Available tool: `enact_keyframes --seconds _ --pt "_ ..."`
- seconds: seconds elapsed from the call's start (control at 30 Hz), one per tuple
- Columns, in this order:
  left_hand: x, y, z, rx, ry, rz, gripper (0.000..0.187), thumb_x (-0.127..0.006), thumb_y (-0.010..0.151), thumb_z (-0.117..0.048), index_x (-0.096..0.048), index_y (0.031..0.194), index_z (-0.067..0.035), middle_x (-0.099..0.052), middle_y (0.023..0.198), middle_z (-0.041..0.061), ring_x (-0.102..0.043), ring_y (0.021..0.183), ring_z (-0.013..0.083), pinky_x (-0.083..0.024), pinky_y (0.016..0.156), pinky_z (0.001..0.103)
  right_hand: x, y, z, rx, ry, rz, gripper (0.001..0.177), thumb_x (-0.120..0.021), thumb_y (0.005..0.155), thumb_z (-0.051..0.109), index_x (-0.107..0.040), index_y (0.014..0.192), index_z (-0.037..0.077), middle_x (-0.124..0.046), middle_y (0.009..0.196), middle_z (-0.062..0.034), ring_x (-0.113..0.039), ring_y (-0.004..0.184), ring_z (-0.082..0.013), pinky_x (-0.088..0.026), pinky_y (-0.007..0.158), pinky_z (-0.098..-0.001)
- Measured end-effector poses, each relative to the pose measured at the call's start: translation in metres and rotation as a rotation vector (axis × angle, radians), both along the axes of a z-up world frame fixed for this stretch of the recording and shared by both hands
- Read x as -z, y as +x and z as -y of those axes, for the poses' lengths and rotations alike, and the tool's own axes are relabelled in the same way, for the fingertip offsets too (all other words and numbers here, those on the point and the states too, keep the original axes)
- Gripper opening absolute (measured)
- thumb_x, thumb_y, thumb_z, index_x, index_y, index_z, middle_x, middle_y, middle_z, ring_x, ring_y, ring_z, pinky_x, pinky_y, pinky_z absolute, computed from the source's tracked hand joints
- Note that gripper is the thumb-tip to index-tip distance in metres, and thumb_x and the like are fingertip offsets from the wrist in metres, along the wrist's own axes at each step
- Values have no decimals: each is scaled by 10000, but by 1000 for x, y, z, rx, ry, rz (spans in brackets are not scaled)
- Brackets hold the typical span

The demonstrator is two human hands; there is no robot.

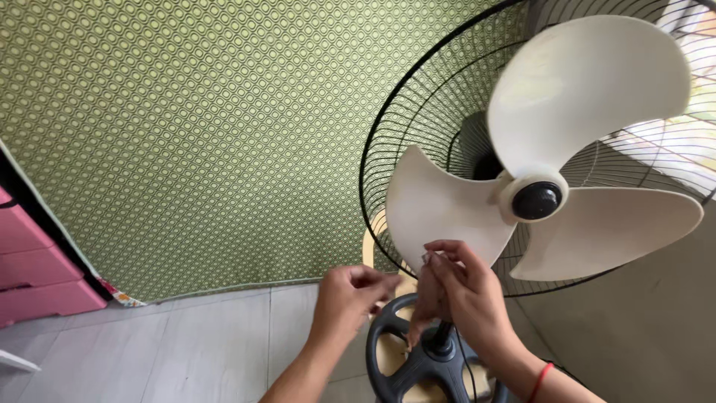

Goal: The person wipes the blades and central hub of a standing electric fan with a cloth, then reattaches the front wire grille and wipes the fan's power cord. The fan remains on a plastic stool throughout the clip.

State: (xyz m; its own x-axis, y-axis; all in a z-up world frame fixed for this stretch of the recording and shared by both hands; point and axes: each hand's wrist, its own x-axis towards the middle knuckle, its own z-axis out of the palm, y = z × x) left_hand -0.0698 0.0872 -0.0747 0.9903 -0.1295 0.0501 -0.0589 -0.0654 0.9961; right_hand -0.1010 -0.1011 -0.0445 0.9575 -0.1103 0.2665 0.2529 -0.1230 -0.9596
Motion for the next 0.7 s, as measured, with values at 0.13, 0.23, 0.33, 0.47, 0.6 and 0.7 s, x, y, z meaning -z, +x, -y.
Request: enact_keyframes --seconds 0.13,0.23,0.33,0.47,0.6,0.7 --pt "-9 1 9 85 -167 -188 174 -759 882 -161 -710 991 -35 -764 787 60 -718 653 155 -585 573 298 4 5 -17 -110 210 -147 276 -572 980 113 -662 1218 6 -704 977 -44 -665 918 -125 -545 798 -253" --pt "-6 9 3 43 32 136 251 -730 926 -189 -768 990 51 -786 823 111 -717 684 140 -576 608 286 10 4 -24 -190 203 -223 347 -601 927 66 -634 1271 41 -698 997 -16 -658 869 -121 -536 739 -248" --pt "1 25 -8 80 19 209 262 -613 922 -109 -756 1100 18 -808 931 100 -768 785 139 -632 702 288 10 5 -19 -230 46 -170 380 -664 897 29 -632 1275 44 -742 968 -54 -650 790 -134 -535 662 -271" --pt "9 48 -5 27 -178 8 299 -522 969 -68 -721 1165 39 -785 1000 159 -760 820 188 -638 737 321 -9 11 1 19 -217 11 280 -720 832 9 -690 1110 17 -751 950 -76 -730 829 -136 -608 729 -269" --pt "12 70 12 44 -273 -90 335 -484 1019 -122 -685 1248 17 -788 1095 115 -772 922 116 -613 807 264 -34 24 9 369 -622 658 353 -786 820 -6 -658 1148 29 -642 1040 -131 -685 931 -279 -547 802 -356" --pt "16 76 15 54 -332 -24 344 -474 980 -99 -707 1202 22 -808 1040 93 -798 906 111 -629 824 237 -40 39 -5 411 -627 682 397 -751 746 -32 -659 1124 48 -609 1059 -147 -679 916 -338 -574 749 -370"
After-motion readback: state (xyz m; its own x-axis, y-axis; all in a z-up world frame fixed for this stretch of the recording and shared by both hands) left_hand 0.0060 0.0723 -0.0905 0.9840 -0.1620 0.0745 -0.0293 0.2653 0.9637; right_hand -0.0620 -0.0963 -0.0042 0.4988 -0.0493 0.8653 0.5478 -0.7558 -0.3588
